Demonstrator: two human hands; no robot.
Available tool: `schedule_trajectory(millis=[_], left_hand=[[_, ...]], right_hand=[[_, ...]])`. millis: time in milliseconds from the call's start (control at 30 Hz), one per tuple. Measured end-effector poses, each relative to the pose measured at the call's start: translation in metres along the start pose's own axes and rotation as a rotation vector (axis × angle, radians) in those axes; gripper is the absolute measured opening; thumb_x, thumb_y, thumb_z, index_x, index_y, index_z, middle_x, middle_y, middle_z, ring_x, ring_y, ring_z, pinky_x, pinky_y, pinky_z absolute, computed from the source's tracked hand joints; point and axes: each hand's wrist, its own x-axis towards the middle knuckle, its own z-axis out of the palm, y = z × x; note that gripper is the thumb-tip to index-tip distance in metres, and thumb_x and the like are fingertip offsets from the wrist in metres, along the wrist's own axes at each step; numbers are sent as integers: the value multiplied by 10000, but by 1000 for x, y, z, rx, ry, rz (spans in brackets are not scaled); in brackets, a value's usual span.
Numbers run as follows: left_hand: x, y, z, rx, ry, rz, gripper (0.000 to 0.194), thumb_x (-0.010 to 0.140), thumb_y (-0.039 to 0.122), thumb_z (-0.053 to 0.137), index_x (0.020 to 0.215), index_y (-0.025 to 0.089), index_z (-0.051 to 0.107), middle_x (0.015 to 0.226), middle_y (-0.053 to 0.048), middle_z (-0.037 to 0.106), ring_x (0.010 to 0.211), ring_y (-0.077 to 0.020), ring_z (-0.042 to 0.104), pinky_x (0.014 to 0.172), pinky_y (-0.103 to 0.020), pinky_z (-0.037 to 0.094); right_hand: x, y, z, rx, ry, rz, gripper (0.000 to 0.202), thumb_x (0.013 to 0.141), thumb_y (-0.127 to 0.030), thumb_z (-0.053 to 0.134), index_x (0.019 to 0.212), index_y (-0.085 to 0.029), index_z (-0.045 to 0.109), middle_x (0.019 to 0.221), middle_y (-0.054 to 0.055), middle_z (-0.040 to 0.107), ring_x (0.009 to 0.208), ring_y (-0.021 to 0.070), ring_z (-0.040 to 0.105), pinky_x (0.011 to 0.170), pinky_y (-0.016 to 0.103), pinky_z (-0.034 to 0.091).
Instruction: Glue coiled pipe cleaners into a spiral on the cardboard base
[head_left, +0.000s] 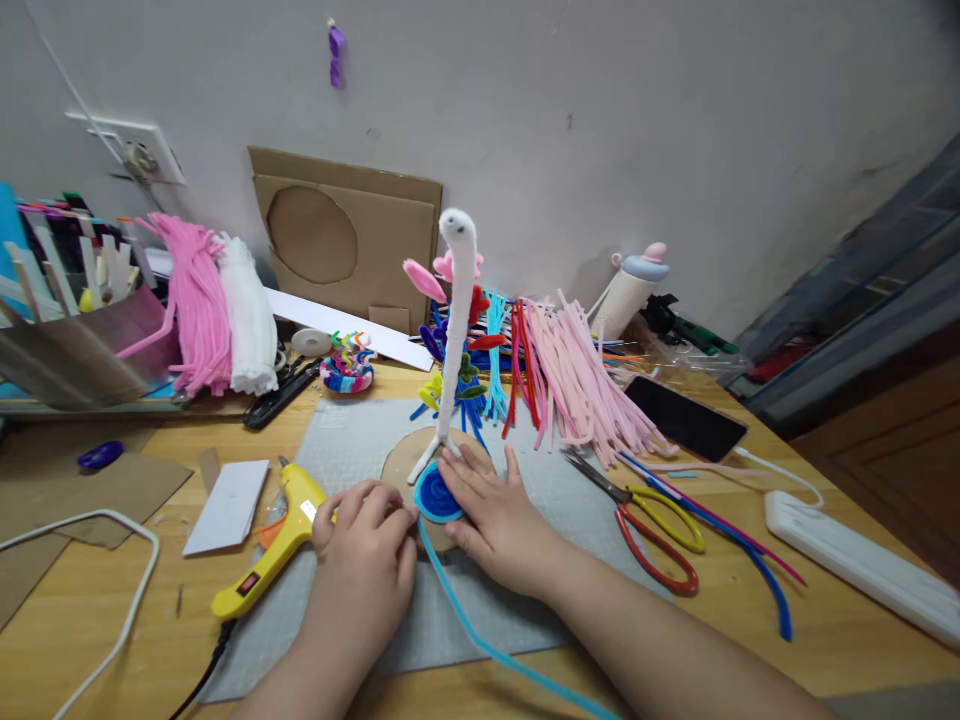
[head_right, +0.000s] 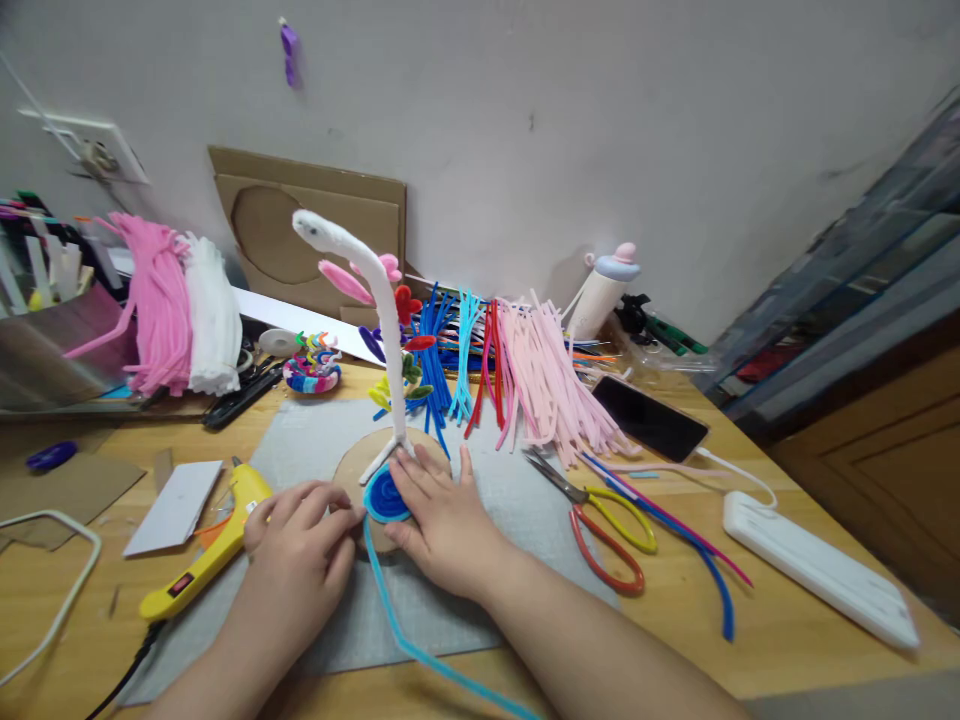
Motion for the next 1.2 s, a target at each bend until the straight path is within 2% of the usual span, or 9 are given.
schedule_trajectory(millis=[200,500,1067,1200], left_hand=[[0,1,-1,-1,-18,-8,224,787,130,515,811,250,703,916,-43,676,1010,-259,553,940,-471,285],[0,1,-1,-10,-24,-16,228,787,127,516,819,250,705,924,-41,674,1021,-262,547,946,-477,275],[-2,-9,4,8,-54,29,214,799,160,522,851,275,695,939,-16,662,1005,-246,547,923,-456,271],[-1,-7,4,8,-39,30,220,801,153,512,839,267,696,925,-22,665,992,-242,547,919,-448,274]], right_hand=[[-4,-5,3,-47,-21,-16,696,930,-605,299,1488,-204,190,1551,81,116,1436,251,82,1078,634,-116],[-9,-10,-3,4,-85,44,723,937,-604,264,1495,-160,144,1551,88,96,1438,243,76,1102,604,-93],[-5,-11,-14,20,-83,23,684,949,-588,253,1475,-151,241,1531,108,221,1435,202,105,1104,528,-170],[-6,-11,-13,8,-87,17,725,933,-613,274,1477,-135,234,1532,126,194,1438,217,84,1103,531,-168]])
